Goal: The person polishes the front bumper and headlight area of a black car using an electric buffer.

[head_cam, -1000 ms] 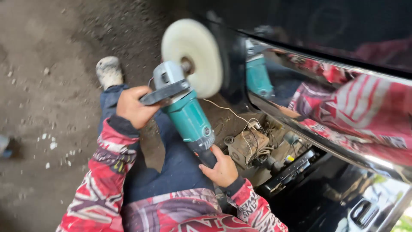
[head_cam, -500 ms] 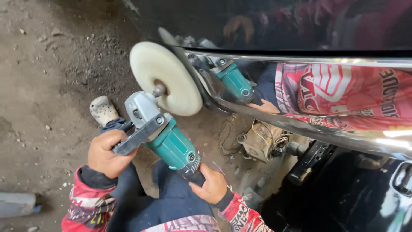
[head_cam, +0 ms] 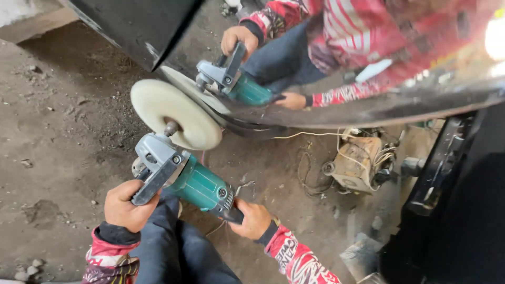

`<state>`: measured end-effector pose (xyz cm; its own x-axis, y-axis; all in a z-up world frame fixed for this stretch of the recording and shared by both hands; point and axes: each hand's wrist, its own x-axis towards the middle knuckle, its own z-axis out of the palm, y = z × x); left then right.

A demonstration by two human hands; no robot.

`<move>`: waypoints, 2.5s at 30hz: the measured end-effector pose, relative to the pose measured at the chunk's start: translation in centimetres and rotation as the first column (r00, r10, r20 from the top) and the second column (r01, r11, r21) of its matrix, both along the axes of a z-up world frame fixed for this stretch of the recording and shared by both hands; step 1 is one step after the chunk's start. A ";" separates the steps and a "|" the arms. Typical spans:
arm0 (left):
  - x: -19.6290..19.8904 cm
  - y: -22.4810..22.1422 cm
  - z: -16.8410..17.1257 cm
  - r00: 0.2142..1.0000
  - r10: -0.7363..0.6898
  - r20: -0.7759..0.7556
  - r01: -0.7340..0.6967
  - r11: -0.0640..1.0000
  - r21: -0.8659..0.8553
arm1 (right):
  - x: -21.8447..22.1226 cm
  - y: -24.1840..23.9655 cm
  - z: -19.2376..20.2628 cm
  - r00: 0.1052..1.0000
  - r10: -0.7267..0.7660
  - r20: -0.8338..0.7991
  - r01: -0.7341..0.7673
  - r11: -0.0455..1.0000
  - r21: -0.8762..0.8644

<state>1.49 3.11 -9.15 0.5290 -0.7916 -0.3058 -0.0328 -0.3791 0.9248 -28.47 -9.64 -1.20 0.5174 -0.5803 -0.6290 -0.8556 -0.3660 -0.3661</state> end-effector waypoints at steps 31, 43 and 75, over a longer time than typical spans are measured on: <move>7.5 -2.4 -2.0 0.977 -0.207 0.051 0.213 0.936 -0.280 | 5.3 9.4 -2.4 0.978 -0.205 0.046 0.207 0.905 -0.371; 13.4 -3.1 4.3 0.919 -0.379 0.104 0.378 0.778 -0.502 | 12.6 16.2 3.6 0.889 -0.451 0.083 0.437 0.779 -0.449; 7.0 -3.9 -16.2 0.989 0.146 -0.010 -0.141 0.936 -0.321 | 11.2 3.7 -8.3 0.981 -0.138 -0.137 0.082 0.933 -0.349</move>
<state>8.47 -0.79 -25.33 0.6466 -0.7618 -0.0407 -0.0133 -0.0646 0.9978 -17.27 -5.99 -9.52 0.3494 -0.8214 -0.4509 -0.9337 -0.3452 -0.0947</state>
